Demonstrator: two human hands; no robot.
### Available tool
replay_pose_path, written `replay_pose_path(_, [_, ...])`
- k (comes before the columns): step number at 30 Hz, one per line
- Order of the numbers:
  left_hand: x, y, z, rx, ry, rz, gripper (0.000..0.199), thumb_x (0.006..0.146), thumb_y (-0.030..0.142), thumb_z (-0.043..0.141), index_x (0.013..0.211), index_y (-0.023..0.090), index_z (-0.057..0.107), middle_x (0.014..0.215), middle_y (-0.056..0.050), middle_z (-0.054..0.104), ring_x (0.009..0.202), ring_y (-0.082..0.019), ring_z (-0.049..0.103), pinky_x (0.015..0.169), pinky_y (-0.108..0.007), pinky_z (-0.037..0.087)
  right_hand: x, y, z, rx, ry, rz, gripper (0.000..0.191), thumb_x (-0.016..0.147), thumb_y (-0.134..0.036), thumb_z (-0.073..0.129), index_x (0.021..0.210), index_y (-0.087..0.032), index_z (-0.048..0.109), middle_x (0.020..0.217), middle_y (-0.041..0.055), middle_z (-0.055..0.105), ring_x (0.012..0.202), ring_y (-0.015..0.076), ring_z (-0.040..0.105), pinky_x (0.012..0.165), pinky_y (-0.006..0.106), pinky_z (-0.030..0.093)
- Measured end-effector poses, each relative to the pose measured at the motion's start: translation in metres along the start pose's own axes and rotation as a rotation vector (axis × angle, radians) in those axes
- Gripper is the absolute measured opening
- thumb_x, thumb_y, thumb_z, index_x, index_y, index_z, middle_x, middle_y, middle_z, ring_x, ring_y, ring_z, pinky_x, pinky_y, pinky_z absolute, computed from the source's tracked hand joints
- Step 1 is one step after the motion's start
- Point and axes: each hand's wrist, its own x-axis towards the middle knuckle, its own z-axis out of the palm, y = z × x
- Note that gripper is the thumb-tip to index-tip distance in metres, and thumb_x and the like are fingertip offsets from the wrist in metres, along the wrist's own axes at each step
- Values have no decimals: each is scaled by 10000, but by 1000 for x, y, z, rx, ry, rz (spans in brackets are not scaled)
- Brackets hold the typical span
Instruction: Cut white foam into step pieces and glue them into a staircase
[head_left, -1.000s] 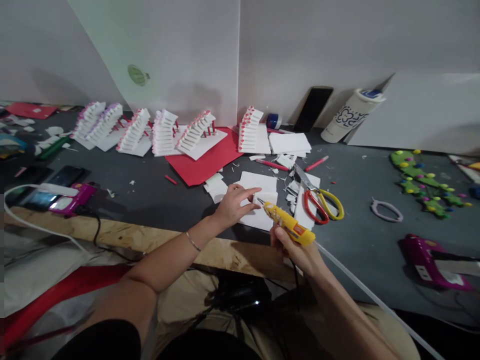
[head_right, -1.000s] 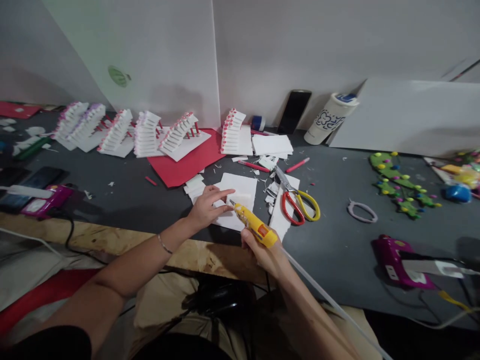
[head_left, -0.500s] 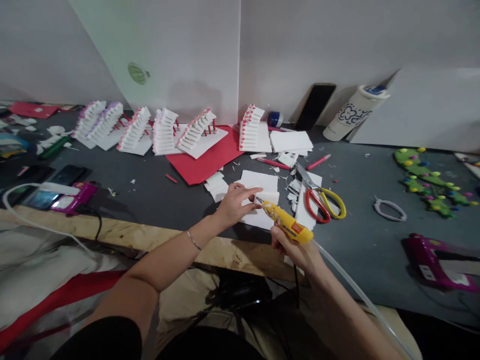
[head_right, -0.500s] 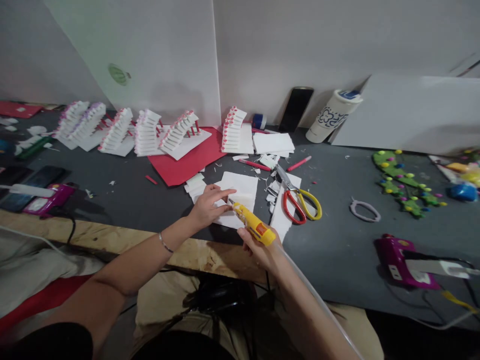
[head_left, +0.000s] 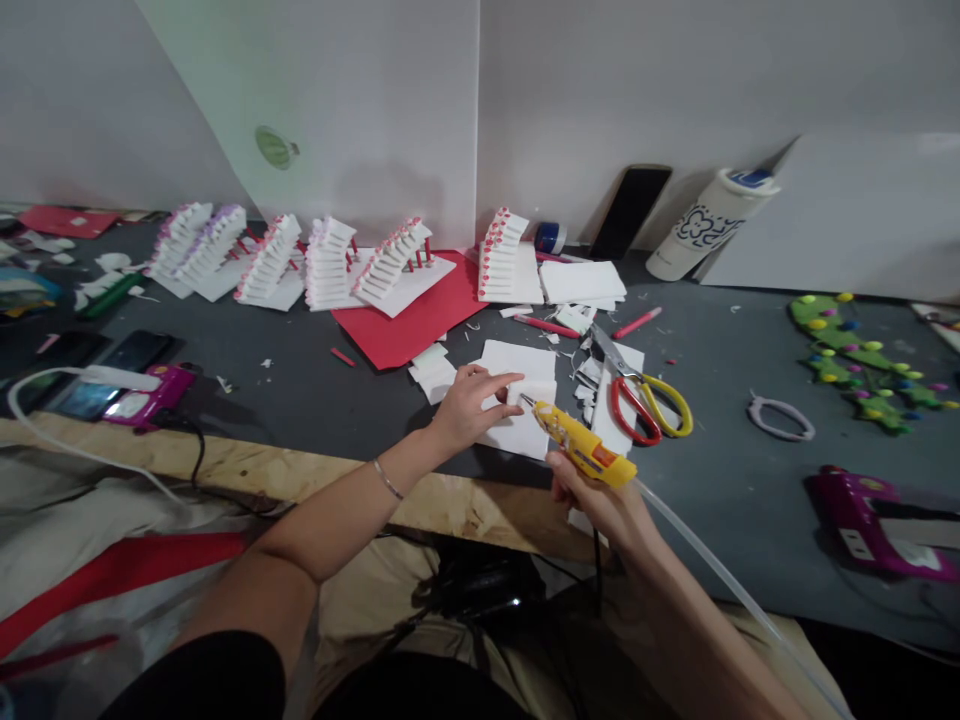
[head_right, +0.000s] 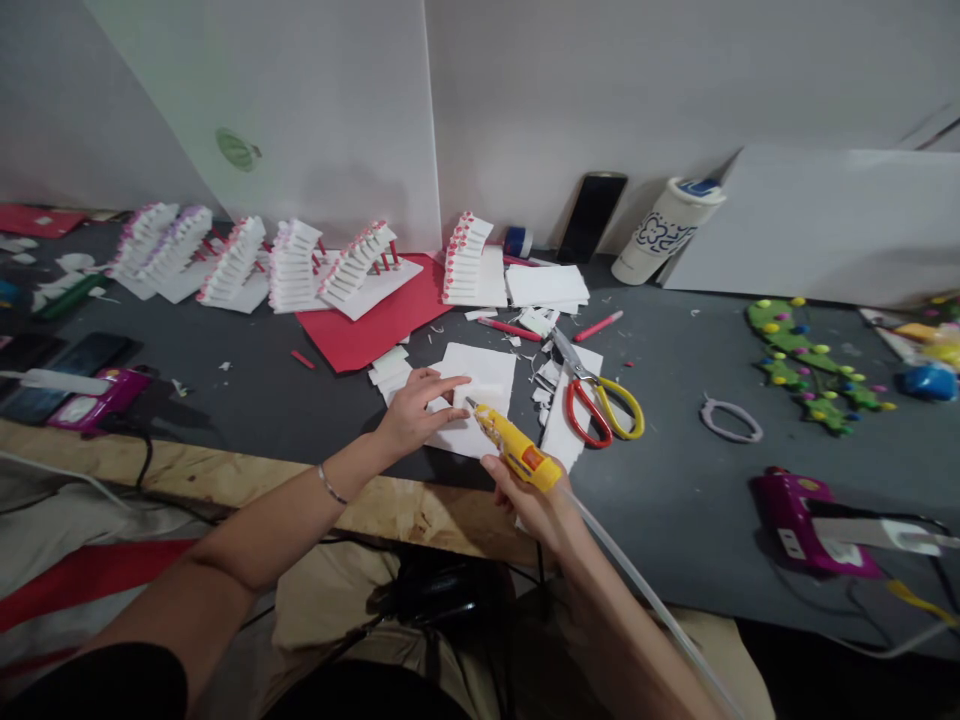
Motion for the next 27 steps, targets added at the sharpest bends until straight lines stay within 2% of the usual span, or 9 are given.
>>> replay_pose_path(4, [0,0,1,-16,39,10,576,861,636,532,1173,180,697,802,-40,721,773,-169,611,950,-381,441,3,7,-2,-1,-8,-48,572,681,-735,609,411,-235,535,396,21,533,363,123,498,428,269,474])
replay_pose_path(8, [1,-1,0,-15,50,5,573,852,640,540,1168,189,698,792,-38,718,783,-172,614,958,-388,447,6,15,-5,27,-31,-26,544,712,-685,639,431,-230,540,428,21,562,383,124,512,426,260,469])
replay_pose_path(13, [1,-1,-2,-5,61,9,567,855,635,544,1171,187,695,775,-40,712,800,-177,618,960,-387,457,7,23,-5,31,53,-40,538,732,-646,642,413,-224,547,394,13,516,363,119,484,417,263,443])
replay_pose_path(16, [0,-2,-2,2,67,-4,555,854,632,551,1171,199,694,766,-38,706,807,-181,619,961,-392,463,8,24,-5,22,82,-42,543,729,-646,636,397,-226,546,381,12,497,358,119,474,407,264,424])
replay_pose_path(21, [0,-3,-2,4,87,-16,537,850,628,570,1177,219,690,762,-36,699,846,-197,619,950,-410,475,10,21,-10,-7,80,-20,516,723,-632,646,419,-222,571,422,30,558,389,126,511,434,265,434])
replay_pose_path(27, [-1,-4,-2,-12,116,-11,530,848,625,578,1176,223,690,776,-33,697,848,-194,607,952,-407,463,15,19,-14,27,103,13,551,665,-693,674,431,-210,552,412,27,556,369,116,496,404,253,431])
